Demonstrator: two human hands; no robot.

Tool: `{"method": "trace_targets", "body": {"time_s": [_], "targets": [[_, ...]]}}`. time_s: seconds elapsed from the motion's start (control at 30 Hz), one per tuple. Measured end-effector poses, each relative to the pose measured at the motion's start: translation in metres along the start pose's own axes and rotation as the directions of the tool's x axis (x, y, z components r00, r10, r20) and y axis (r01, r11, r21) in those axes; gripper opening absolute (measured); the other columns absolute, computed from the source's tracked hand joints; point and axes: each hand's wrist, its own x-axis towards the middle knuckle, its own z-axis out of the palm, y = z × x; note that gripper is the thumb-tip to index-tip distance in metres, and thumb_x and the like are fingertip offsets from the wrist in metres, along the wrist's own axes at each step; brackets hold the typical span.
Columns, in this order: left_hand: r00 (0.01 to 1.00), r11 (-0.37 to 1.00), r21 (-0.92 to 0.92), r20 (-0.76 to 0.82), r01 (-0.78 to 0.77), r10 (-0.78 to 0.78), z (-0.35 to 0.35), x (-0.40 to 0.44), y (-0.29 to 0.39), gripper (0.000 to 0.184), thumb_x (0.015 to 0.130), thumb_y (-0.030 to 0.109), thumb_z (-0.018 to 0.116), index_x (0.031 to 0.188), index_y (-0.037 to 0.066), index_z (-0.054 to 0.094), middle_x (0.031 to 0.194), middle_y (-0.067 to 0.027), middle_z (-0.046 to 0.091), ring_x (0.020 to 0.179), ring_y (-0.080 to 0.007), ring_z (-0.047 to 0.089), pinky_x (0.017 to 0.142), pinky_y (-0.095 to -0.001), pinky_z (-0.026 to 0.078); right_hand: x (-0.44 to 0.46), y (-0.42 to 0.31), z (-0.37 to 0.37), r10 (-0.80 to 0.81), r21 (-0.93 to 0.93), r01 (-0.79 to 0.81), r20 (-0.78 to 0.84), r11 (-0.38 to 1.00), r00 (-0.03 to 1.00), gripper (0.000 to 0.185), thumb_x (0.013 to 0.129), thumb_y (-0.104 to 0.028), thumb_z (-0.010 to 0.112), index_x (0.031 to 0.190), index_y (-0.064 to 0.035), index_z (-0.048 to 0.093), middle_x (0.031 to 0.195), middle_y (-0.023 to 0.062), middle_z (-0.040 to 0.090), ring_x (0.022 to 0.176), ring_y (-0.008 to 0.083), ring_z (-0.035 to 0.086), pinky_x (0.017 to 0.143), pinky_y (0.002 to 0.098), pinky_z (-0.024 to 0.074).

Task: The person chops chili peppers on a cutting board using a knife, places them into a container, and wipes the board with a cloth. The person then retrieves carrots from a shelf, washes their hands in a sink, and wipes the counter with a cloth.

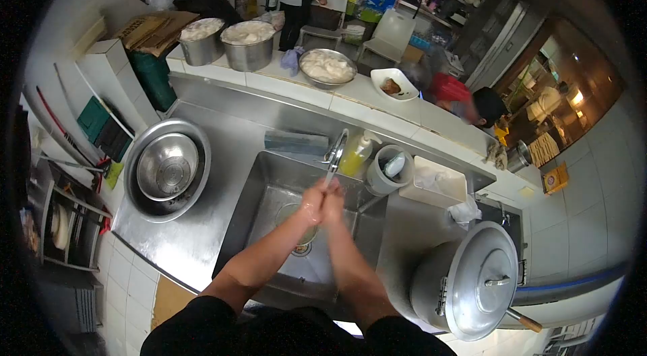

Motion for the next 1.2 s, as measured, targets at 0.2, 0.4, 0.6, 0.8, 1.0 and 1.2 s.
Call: {"method": "trace_targets", "body": {"time_s": [0.2,0.4,0.6,0.8,1.0,1.2], "targets": [[0.969,0.987,0.059,-0.193,-0.146,0.155,0.012,-0.019,-0.029,0.053,0.103,0.02,0.059,0.149,-0.001,0.042,0.127,-0.0207,0.064,0.12,-0.0337,0.061,0.099,-0.0382,0.053,-0.071,-0.058,0.019,0.236,0.06,-0.246,0.134,0.968,0.962,0.048,0.104,-0.048,0.057,0.123,-0.0037,0.063,0.11,0.012,0.065,0.1,0.0236,0.067,0.078,0.0385,0.0596],[0.902,0.914,0.351,-0.296,-0.201,0.313,0.027,-0.041,-0.051,0.063,0.084,0.02,0.079,0.138,0.007,0.049,0.137,-0.0097,0.058,0.115,-0.0305,0.061,0.096,-0.05,0.051,-0.002,-0.017,-0.001,0.205,-0.118,-0.195,0.078,0.974,0.976,0.024,0.1,-0.023,0.067,0.11,-0.0011,0.068,0.084,0.0107,0.067,0.075,0.0248,0.07,0.061,0.0391,0.0577],[0.931,0.348,0.937,-0.16,0.039,0.327,-0.065,0.058,-0.016,0.025,0.085,0.022,0.075,0.106,0.01,0.068,0.096,-0.0127,0.071,0.091,-0.024,0.069,0.074,-0.0414,0.056,-0.103,-0.021,0.008,-0.286,-0.485,0.473,0.412,0.735,0.865,0.042,0.101,-0.029,0.059,0.124,0.0065,0.059,0.122,0.0331,0.06,0.117,0.044,0.059,0.102,0.0543,0.0454],[0.976,-0.33,0.942,0.013,0.061,0.219,-0.073,0.078,-0.037,0.019,0.087,0.017,0.072,0.099,0.003,0.068,0.094,-0.0174,0.071,0.083,-0.0223,0.07,0.069,-0.0373,0.057,-0.19,-0.03,0.014,-0.359,-0.759,0.594,0.493,0.268,0.792,0.069,0.099,-0.029,0.06,0.153,0.005,0.034,0.143,0.0345,0.052,0.133,0.0512,0.05,0.111,0.0572,0.0392],[0.988,0.989,0.027,-0.045,-0.143,0.145,-0.05,0.037,-0.044,0.038,0.104,0.03,0.055,0.12,-0.002,0.066,0.122,-0.0263,0.068,0.121,-0.0374,0.064,0.098,-0.0466,0.051,-0.008,-0.003,-0.016,0.478,0.155,-0.519,0.239,0.841,0.845,0.053,0.107,-0.046,0.04,0.133,-0.0014,0.053,0.112,0.0164,0.07,0.103,0.0319,0.067,0.091,0.0519,0.0549],[0.957,0.519,0.838,0.012,-0.169,0.291,-0.032,-0.055,-0.006,0.076,0.108,0.053,0.034,0.158,-0.003,0.033,0.166,-0.0263,0.026,0.159,-0.035,0.01,0.128,-0.0484,0.0,-0.018,0.001,0.01,0.58,0.121,-0.613,0.221,0.781,0.784,0.051,0.109,-0.045,0.04,0.133,-0.0026,0.055,0.118,0.0148,0.069,0.11,0.0368,0.065,0.104,0.0534,0.0507]]}}
